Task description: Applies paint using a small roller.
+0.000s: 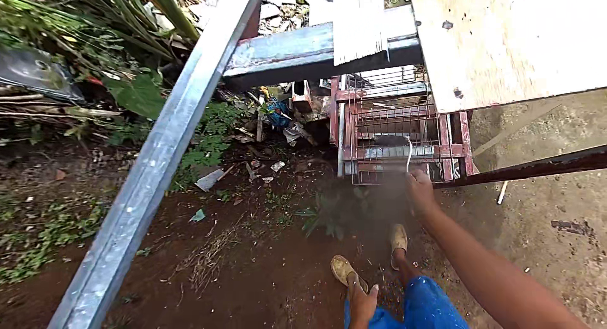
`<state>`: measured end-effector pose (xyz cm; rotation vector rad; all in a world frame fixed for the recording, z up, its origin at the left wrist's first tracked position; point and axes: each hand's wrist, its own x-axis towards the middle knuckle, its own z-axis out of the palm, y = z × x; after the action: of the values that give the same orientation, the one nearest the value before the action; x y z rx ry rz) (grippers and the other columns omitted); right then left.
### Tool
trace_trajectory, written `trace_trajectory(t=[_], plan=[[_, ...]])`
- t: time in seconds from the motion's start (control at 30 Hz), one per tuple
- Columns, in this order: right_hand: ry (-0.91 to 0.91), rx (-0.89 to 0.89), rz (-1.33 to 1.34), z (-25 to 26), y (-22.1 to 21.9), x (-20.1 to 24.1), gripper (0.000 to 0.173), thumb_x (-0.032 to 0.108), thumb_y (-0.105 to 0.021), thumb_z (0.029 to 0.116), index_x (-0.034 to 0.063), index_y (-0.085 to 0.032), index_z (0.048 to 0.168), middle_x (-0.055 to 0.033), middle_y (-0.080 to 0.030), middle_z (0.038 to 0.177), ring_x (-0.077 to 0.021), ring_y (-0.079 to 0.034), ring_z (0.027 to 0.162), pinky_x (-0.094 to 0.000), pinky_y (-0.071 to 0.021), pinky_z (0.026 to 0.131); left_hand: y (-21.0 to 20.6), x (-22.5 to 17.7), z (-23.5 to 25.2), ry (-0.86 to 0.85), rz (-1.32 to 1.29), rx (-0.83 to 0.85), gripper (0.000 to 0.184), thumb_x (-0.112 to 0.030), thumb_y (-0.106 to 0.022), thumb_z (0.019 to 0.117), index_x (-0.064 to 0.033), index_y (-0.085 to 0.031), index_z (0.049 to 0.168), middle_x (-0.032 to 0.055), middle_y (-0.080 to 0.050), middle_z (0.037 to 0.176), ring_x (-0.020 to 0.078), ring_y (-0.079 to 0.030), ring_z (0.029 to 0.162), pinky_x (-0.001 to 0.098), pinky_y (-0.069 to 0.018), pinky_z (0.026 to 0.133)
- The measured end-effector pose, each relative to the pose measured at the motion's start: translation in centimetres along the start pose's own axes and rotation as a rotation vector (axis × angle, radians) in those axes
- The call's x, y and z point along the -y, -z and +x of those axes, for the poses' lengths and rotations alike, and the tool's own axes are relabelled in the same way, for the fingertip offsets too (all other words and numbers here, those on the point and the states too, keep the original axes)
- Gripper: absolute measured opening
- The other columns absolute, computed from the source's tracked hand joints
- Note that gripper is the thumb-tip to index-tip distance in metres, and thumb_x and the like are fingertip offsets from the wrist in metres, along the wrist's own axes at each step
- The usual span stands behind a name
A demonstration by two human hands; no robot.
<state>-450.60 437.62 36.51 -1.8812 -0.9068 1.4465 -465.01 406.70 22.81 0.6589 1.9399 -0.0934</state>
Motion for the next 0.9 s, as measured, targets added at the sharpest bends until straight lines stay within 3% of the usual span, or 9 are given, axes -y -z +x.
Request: trace_trajectory(t=[0.07, 0.13, 0.23, 0.33, 0.47, 0.53, 0.67, 0.8, 0.9], plan=[[-0.004, -0.034, -0.115, 0.7, -2.2, 1.2, 0.027, 0.017, -0.044, 0.1099, -0.0034, -0.058, 0.119, -0.0151, -0.06, 0.084, -0.0241, -0.057, 0.07, -0.0432, -0.0508, 0.068, -0.7, 4.9, -1.6, 0.063, 0.033, -0.011, 0.091, -0.047, -0.073, 0.091, -0.0014, -0.032, 0.159, 0.0288, -0.024, 0.164, 0.0439, -0.029, 0.151, 0.0544, -0.0297, 0.122], [0.125, -0.095, -0.218, 1.3, -3.8, 1.8, 0.03, 0.021, -0.044, 0.1109, -0.0031, -0.057, 0.123, -0.0216, -0.066, 0.098, -0.0335, -0.066, 0.088, -0.054, -0.0543, 0.08, -0.7, 8.2, -2.4, 0.056, -0.013, -0.039, 0.087, -0.044, -0.071, 0.093, -0.0005, -0.032, 0.158, 0.0278, -0.024, 0.165, 0.0425, -0.029, 0.151, 0.053, -0.0291, 0.122], [0.222, -0.156, -0.326, 3.9, -5.8, 2.2, 0.033, 0.023, -0.043, 0.1107, -0.0036, -0.056, 0.124, -0.0228, -0.066, 0.101, -0.0363, -0.068, 0.092, -0.0564, -0.0547, 0.083, -0.3, 10.9, -2.3, 0.035, -0.073, -0.064, 0.084, -0.045, -0.068, 0.0952, 0.0002, -0.033, 0.158, 0.0259, -0.029, 0.164, 0.0394, -0.031, 0.151, 0.0514, -0.0302, 0.122], [0.047, -0.151, -0.465, 5.1, -7.3, 2.5, 0.035, 0.022, -0.044, 0.1092, -0.0035, -0.057, 0.13, -0.026, -0.067, 0.118, -0.04, -0.067, 0.109, -0.0584, -0.053, 0.094, -0.1, 11.8, -2.0, 0.033, -0.077, -0.048, 0.083, -0.046, -0.066, 0.0959, -0.0009, -0.033, 0.158, 0.024, -0.032, 0.163, 0.0374, -0.033, 0.151, 0.0508, -0.0306, 0.122], [-0.146, -0.135, -0.459, 5.4, -7.9, 1.4, 0.03, 0.018, -0.056, 0.1034, -0.0071, -0.063, 0.119, -0.0304, -0.065, 0.117, -0.0447, -0.064, 0.11, -0.0629, -0.0508, 0.092, -0.8, 12.0, -1.5, 0.005, -0.114, -0.035, 0.082, -0.043, -0.067, 0.0953, -0.0006, -0.034, 0.157, 0.0235, -0.033, 0.162, 0.0375, -0.034, 0.15, 0.0506, -0.0304, 0.122], [-0.134, -0.149, -0.43, 4.7, -8.0, 1.9, 0.026, 0.015, -0.057, 0.1008, -0.0076, -0.063, 0.113, -0.0298, -0.065, 0.11, -0.0438, -0.065, 0.103, -0.0634, -0.0507, 0.086, -0.4, 12.0, -1.4, -0.012, -0.114, -0.043, 0.08, -0.041, -0.067, 0.0952, 0.0012, -0.037, 0.156, 0.0249, -0.035, 0.161, 0.0384, -0.036, 0.149, 0.0507, -0.0307, 0.122], [0.006, -0.177, -0.509, 4.5, -8.1, 4.4, 0.031, 0.02, -0.042, 0.1087, -0.0006, -0.057, 0.126, -0.025, -0.068, 0.109, -0.041, -0.067, 0.103, -0.061, -0.0532, 0.087, -0.2, 12.3, -1.3, -0.013, -0.109, -0.029, 0.079, -0.041, -0.066, 0.0964, 0.0023, -0.037, 0.155, 0.0254, -0.037, 0.159, 0.0379, -0.038, 0.148, 0.0497, -0.0311, 0.122], [-0.123, -0.116, -0.56, 5.3, -7.6, 2.8, 0.031, 0.019, -0.051, 0.1055, -0.0035, -0.059, 0.125, -0.0292, -0.066, 0.119, -0.0445, -0.065, 0.113, -0.0637, -0.0503, 0.094, -0.2, 12.2, -1.0, -0.01, -0.121, -0.034, 0.079, -0.041, -0.066, 0.0968, 0.0013, -0.036, 0.156, 0.0236, -0.039, 0.159, 0.0354, -0.039, 0.148, 0.0482, -0.0317, 0.122], [-0.094, -0.117, -0.509, 4.3, -7.0, 2.7, 0.029, 0.017, -0.05, 0.1049, -0.0061, -0.062, 0.118, -0.029, -0.066, 0.112, -0.0432, -0.066, 0.105, -0.0629, -0.0506, 0.089, 0.0, 12.2, -1.1, -0.001, -0.149, -0.05, 0.078, -0.04, -0.066, 0.0974, 0.0016, -0.036, 0.156, 0.0235, -0.039, 0.159, 0.0351, -0.04, 0.147, 0.0482, -0.032, 0.121]])
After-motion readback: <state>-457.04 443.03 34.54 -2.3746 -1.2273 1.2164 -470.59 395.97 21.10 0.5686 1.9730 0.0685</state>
